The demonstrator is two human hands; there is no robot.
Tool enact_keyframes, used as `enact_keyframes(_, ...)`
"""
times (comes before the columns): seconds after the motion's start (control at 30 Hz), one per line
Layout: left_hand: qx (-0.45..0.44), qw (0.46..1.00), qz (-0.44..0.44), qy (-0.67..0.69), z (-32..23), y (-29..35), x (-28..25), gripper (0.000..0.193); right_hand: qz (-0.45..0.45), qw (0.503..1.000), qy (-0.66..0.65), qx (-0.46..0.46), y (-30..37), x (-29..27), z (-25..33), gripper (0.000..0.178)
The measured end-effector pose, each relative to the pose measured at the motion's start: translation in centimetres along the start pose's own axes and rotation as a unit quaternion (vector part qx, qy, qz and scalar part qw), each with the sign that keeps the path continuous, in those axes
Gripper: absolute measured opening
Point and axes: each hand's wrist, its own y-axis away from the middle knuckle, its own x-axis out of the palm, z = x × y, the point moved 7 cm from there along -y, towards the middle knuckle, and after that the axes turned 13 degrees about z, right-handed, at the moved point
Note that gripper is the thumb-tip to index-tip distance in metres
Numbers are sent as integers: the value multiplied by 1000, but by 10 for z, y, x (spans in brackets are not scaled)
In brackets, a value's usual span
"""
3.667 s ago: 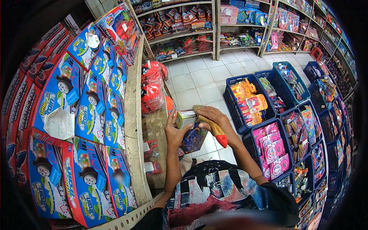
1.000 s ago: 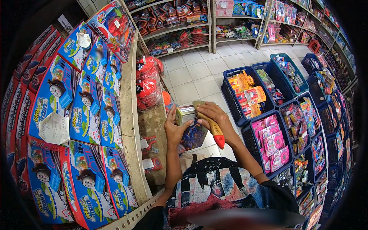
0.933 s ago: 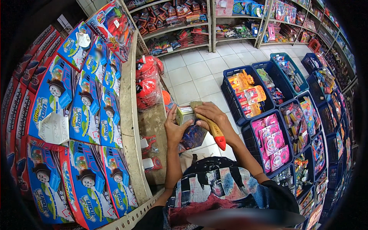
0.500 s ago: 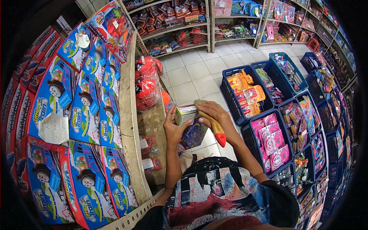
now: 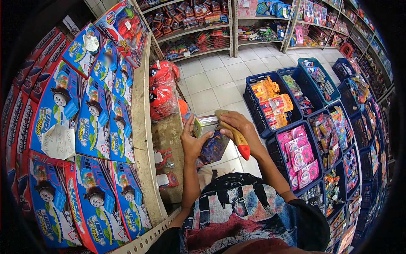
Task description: Using a large brush to dust off the front and back of a toy box in a store.
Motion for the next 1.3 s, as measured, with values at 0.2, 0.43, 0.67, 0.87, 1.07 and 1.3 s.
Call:
enact_keyframes(0.2,14,1000,1,-11,0,0,1,81,21,999,-28,-35,-1,4,4,40)
enact_keyframes(0.43,8,1000,-2,-26,0,1,0,80,-5,1000,10,-10,-1,-2,3,42)
enact_keyframes(0.67,21,999,10,-44,3,-1,3,79,25,996,-62,-63,-1,1,9,40)
enact_keyframes(0.87,46,998,2,-52,4,0,2,79,5,1000,-8,-20,1,1,2,41)
enact_keyframes(1.07,15,998,28,-50,7,-1,5,82,32,995,-78,-52,0,4,2,42)
enact_keyframes(1.3,9,995,13,-98,10,-1,4,80,27,998,-59,-24,-1,7,-2,42)
